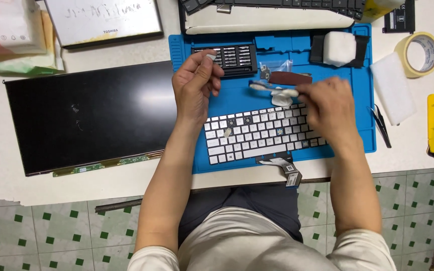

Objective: Cleaning individual laptop keyboard keys and the keyboard frame using a toothbrush and a small cloth on a repair mat.

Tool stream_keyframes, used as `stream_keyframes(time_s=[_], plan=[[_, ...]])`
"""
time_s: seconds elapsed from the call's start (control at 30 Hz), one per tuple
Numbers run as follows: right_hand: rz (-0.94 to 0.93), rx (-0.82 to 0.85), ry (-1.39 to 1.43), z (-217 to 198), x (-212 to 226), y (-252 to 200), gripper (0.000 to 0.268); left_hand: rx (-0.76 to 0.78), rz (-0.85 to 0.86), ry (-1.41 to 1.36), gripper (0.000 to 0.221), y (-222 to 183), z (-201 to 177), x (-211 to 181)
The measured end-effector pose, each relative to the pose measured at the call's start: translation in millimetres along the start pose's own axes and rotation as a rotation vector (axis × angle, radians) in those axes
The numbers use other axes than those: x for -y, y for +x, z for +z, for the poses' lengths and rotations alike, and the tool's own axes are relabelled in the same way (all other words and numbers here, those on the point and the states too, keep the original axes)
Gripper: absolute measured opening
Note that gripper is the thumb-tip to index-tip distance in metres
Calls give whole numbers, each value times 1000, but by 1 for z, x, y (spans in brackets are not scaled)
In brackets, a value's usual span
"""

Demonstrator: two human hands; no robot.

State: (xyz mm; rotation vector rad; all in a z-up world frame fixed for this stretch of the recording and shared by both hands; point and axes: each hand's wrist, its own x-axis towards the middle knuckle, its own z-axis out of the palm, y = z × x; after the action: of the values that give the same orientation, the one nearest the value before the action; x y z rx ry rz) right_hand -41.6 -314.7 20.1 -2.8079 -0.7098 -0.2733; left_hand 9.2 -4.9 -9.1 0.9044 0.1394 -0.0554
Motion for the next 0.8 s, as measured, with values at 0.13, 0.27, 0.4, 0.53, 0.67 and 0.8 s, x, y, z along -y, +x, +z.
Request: stream_keyframes(time_s=[0.13, 0.27, 0.4, 0.53, 0.67, 0.8], plan=[[51, -57, 28, 6, -32, 20, 22, 9, 9, -4, 23, -1, 1, 1], [42, -63, 12, 25, -51, 32, 17, 68, 8, 23, 18, -3, 5, 12], [-21, -191, -158, 22, -33, 40, 18, 93, -62, 27, 25, -8, 12, 42], [-39, -208, 19, 4, 10, 47, 11, 157, -101, 101, 21, -16, 17, 61], [150, -65, 819, -13, 51, 53, 12, 208, -141, 158, 19, -23, 24, 59], [244, -28, 1030, -13, 56, 58, 8, 224, -160, 191, 19, -29, 28, 48]])
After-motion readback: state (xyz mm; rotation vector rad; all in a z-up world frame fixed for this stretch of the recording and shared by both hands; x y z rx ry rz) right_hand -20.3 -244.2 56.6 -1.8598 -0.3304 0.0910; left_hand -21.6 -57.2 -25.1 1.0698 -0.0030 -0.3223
